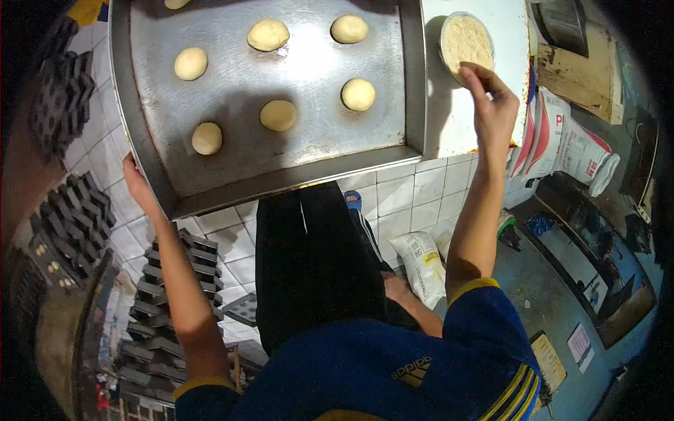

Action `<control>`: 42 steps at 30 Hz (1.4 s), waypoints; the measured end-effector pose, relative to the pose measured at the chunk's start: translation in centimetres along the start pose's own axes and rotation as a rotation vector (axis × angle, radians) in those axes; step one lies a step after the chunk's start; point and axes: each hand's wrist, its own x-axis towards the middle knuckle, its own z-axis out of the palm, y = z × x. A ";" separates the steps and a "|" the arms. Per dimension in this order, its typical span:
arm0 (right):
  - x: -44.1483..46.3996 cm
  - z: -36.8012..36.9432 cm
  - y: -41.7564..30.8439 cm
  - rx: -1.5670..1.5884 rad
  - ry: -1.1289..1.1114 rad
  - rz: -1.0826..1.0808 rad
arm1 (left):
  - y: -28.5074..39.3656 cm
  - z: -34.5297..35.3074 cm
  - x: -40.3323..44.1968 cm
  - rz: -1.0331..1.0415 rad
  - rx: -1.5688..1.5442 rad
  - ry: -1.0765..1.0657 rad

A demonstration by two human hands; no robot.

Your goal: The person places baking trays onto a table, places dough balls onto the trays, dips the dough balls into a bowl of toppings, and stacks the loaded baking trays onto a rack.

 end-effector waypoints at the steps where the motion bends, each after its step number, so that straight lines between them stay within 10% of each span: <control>1: -1.2 0.8 -0.9 0.122 -0.033 0.002 | 0.4 0.0 -0.1 -0.005 0.000 -0.004; 4: -5.0 4.4 -3.7 0.197 -0.282 0.057 | 1.2 0.2 -0.1 0.007 0.005 0.001; 13: -7.2 10.2 -3.8 -0.315 -0.103 -0.565 | 1.5 0.2 0.0 -0.050 -0.020 -0.001; 22: -10.7 8.3 -5.4 -0.463 -0.356 -0.443 | -0.1 0.3 0.4 -0.107 0.016 0.006; 26: -5.1 4.4 -3.2 -0.056 -0.018 -0.302 | -1.2 0.2 0.6 -0.127 0.036 -0.034; 30: 2.2 -0.3 1.2 -0.677 0.121 -0.194 | -0.8 0.3 0.6 -0.102 0.054 -0.030; 42: 4.9 0.4 2.9 -0.708 -0.021 -0.181 | 0.0 0.2 0.6 -0.094 0.126 0.031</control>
